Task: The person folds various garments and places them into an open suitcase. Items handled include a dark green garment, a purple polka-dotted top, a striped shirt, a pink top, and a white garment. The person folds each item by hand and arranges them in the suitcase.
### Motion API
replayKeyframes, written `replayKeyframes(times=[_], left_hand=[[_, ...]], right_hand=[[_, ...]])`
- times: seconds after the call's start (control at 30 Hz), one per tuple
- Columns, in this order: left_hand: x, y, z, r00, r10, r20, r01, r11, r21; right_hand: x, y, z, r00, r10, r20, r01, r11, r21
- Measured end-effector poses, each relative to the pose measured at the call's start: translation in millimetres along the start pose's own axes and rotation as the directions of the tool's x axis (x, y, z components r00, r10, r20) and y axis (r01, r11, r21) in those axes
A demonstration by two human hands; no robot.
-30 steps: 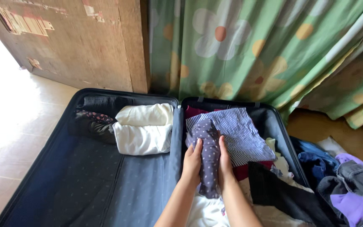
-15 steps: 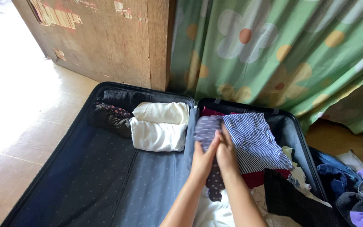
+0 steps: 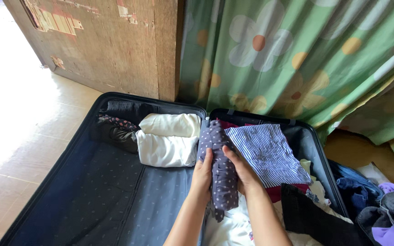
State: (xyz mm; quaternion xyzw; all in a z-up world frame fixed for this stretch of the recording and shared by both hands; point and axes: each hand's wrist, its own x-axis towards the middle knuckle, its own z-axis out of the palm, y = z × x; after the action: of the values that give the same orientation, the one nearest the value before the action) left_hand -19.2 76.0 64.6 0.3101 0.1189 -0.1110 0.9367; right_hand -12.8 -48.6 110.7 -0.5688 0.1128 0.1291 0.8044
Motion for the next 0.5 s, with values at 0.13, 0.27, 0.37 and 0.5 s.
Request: replayKeyframes(times=[0.13,0.27,0.37,0.5], left_hand=[[14,0,-14,0.998,-0.052,-0.037,0.056,0.992,0.117],[25,-3,-23,0.830,0.529,0.180,-0.468,0.482,0.741],[25,2,-28,0.698,0.712,0.080,-0.318,0.208,0.925],[24,27,-35,0.922,0.368,0.119,-0.367,0.735,0.570]], right_hand=[[1,7,-2,0.999,0.013,0.052,-0.017,0.998,0.067],[3,10,8,0.995,-0.098,-0.028,0.101,0.985,0.139],[5,13,26,0.959,-0.255,-0.122,0.261,0.965,0.030],[14,24,59,0.879,-0.452,-0.148,0.445,0.892,-0.085]])
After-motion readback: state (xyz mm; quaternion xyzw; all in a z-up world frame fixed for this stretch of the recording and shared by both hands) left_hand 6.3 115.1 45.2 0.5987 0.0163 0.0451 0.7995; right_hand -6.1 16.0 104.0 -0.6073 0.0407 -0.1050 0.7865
